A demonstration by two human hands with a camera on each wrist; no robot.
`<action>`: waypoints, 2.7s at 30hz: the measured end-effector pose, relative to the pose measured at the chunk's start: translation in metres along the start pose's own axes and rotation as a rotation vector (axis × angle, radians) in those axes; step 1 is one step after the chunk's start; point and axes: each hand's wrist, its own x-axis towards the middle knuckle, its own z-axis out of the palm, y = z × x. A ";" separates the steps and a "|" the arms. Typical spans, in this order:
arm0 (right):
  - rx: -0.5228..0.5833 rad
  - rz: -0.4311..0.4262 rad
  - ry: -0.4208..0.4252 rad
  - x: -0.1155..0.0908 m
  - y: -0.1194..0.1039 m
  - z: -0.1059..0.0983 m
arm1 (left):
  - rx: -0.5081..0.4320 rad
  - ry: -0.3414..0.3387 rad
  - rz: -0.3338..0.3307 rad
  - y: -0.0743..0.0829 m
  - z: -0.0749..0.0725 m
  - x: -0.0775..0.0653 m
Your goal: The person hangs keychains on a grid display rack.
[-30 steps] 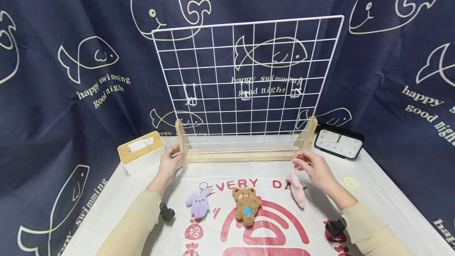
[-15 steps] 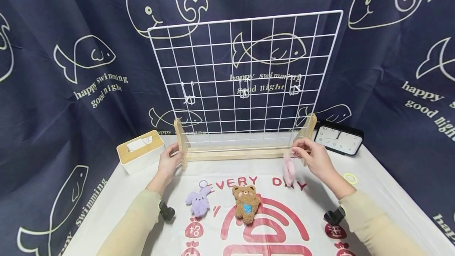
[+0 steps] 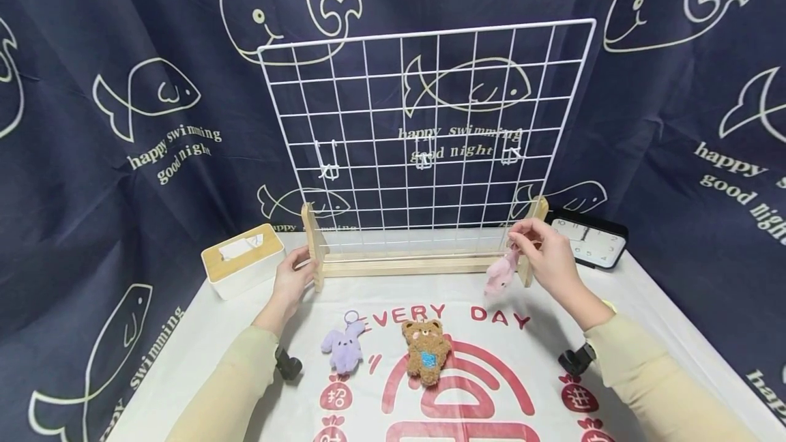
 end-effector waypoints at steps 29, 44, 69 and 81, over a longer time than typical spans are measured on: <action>0.026 -0.147 0.191 0.037 -0.031 -0.013 | 0.001 0.008 0.028 0.000 0.001 -0.002; -0.003 -0.226 0.248 0.061 -0.041 -0.016 | 0.001 0.016 0.032 -0.003 0.001 0.002; -0.066 -0.155 0.362 0.094 -0.052 -0.022 | 0.005 0.011 0.036 -0.002 0.001 0.001; -0.149 -0.122 0.362 0.104 -0.051 -0.023 | -0.013 0.007 0.045 -0.005 0.000 0.003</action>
